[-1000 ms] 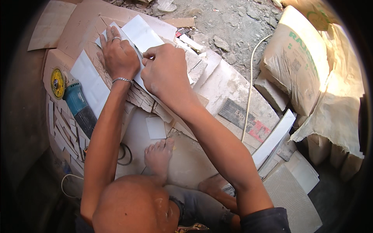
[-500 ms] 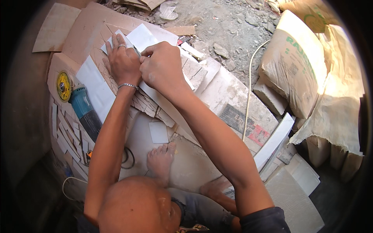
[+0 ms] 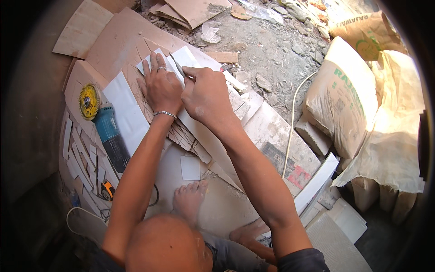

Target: The person measures and marks white rectangular tiles using a tape measure and a metal tool, then snaps them along the scored lines to create smaller pieces. The person handles the tiles one at a time, inspecting the edges after each break.

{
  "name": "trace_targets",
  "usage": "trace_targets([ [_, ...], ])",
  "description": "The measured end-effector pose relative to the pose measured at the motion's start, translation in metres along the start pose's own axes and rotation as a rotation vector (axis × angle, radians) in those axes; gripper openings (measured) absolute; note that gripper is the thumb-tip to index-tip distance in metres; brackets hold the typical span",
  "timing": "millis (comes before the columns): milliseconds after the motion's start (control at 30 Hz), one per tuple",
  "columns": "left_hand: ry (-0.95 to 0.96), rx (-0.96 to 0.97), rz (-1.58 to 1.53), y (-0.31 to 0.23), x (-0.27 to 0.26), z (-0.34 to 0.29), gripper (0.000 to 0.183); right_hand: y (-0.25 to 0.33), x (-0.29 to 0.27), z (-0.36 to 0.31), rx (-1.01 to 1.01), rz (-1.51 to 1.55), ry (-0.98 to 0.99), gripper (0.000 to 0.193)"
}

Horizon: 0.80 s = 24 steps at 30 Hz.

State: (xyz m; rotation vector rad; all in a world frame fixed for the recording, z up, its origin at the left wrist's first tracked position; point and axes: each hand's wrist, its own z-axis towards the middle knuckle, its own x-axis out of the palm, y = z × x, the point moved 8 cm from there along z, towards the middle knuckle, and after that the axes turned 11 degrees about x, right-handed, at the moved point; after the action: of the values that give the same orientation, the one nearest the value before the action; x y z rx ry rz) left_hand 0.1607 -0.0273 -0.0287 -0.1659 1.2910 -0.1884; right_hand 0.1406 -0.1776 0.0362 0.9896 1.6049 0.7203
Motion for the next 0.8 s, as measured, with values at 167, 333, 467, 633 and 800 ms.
trace_targets([
  [167,-0.007,-0.003,-0.007,0.002,0.001,0.001,0.064,0.0,0.01,0.009,0.048,0.076,0.014,0.029],
  [333,-0.035,0.024,0.006,0.007,0.003,-0.001,0.066,0.0,0.015,0.013,0.009,0.06,0.007,0.023],
  [467,-0.01,0.016,0.007,0.006,0.008,-0.001,0.067,-0.003,0.018,0.021,0.003,0.066,0.033,0.023],
  [633,-0.01,0.019,0.04,0.009,0.01,-0.002,0.069,-0.006,0.031,0.029,0.032,0.021,-0.003,0.026],
  [800,-0.012,0.046,0.085,0.013,0.014,0.0,0.068,-0.006,0.031,0.027,0.049,0.044,-0.025,0.026],
])
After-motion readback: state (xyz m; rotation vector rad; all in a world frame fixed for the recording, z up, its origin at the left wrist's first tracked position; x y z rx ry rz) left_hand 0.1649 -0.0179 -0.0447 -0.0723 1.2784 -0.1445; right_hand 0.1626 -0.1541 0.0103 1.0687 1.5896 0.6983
